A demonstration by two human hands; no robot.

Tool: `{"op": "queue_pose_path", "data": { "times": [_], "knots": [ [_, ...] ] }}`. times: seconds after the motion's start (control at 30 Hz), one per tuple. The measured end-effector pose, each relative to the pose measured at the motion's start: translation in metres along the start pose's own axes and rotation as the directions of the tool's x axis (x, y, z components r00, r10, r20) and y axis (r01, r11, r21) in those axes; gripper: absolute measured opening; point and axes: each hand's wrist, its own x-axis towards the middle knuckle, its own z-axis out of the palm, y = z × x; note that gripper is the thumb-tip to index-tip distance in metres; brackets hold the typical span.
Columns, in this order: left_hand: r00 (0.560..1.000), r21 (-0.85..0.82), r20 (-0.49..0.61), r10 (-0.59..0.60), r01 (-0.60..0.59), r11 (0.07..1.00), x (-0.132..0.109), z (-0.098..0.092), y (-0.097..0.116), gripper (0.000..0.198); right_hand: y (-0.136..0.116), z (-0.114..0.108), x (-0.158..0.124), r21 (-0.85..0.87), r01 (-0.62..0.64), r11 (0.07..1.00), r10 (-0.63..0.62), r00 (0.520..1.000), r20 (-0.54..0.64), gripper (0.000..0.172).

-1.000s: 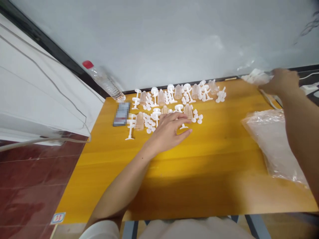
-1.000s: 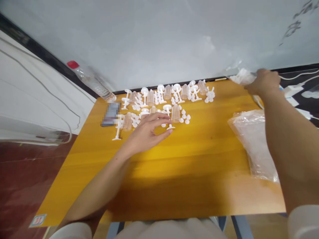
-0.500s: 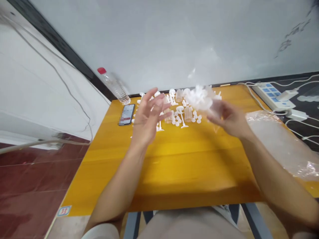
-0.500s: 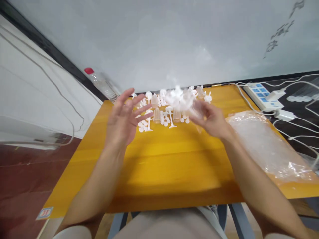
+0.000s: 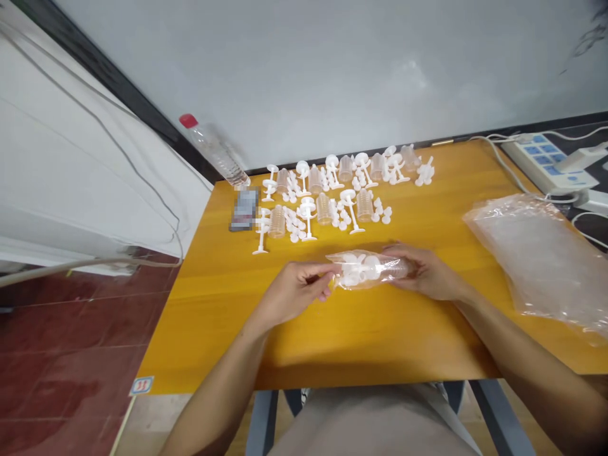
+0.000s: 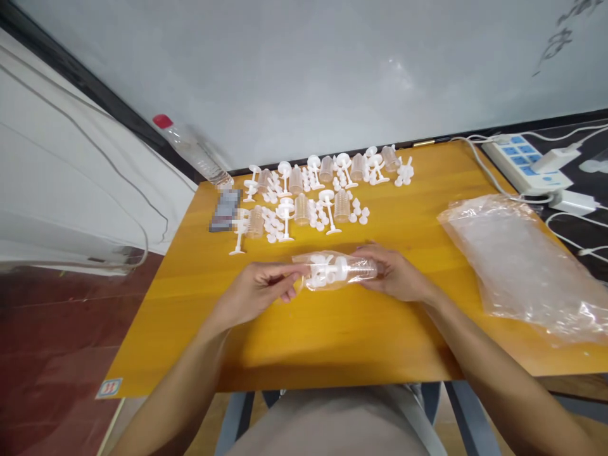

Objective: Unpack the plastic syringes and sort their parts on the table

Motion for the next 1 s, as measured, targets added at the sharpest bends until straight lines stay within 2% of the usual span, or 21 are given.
{"op": "queue_pose_path", "data": {
  "times": [0.1, 0.2, 0.27, 0.37, 0.47, 0.57, 0.67, 0.77, 0.9, 1.0],
  "knots": [
    [0.992, -0.05, 0.011, -0.125, 0.126, 0.991, 0.003, 0.0, 0.002, 0.034, 0.005, 0.007, 0.001, 0.016, 0.055, 0.998, -0.055, 0.998, 0.01, 0.046],
    [0.983, 0.026, 0.001, -0.183, 0.183, 0.983, 0.005, 0.003, 0.005, 0.032, 0.01, 0.013, 0.002, 0.015, 0.138, 0.99, -0.138, 0.99, -0.013, 0.047],
    [0.992, 0.122, -0.074, -0.103, 0.111, 0.986, 0.007, 0.007, 0.005, 0.026, 0.012, 0.017, 0.002, 0.001, 0.18, 0.984, -0.18, 0.983, -0.038, 0.046],
    [0.976, 0.279, -0.18, 0.125, -0.072, 0.958, 0.008, 0.012, 0.007, 0.018, 0.013, 0.022, 0.002, -0.027, 0.196, 0.98, -0.197, 0.977, -0.086, 0.048],
    [0.937, 0.362, -0.182, 0.298, -0.218, 0.907, 0.006, 0.012, 0.02, 0.017, 0.013, 0.026, 0.002, -0.037, 0.158, 0.987, -0.161, 0.979, -0.125, 0.066],
    [0.915, 0.347, -0.195, 0.353, -0.272, 0.898, 0.0, 0.009, 0.041, 0.015, 0.013, 0.029, 0.002, -0.022, 0.111, 0.994, -0.113, 0.981, -0.155, 0.082],
    [0.881, 0.3, -0.284, 0.378, -0.293, 0.908, -0.007, 0.005, 0.062, 0.017, 0.011, 0.032, 0.003, 0.007, 0.064, 0.998, -0.062, 0.985, -0.162, 0.081],
    [0.793, 0.313, -0.426, 0.435, -0.323, 0.893, -0.014, 0.002, 0.081, 0.019, 0.008, 0.034, 0.005, 0.066, 0.032, 0.997, -0.022, 0.989, -0.147, 0.077],
    [0.601, 0.326, -0.622, 0.501, -0.383, 0.864, -0.016, 0.0, 0.105, 0.018, 0.005, 0.037, 0.005, 0.253, 0.015, 0.967, 0.013, 0.994, -0.111, 0.071],
    [0.475, 0.333, -0.686, 0.551, -0.468, 0.819, -0.012, -0.004, 0.122, 0.015, 0.005, 0.042, 0.005, 0.404, -0.031, 0.914, 0.059, 0.997, -0.056, 0.074]
  ]
}}
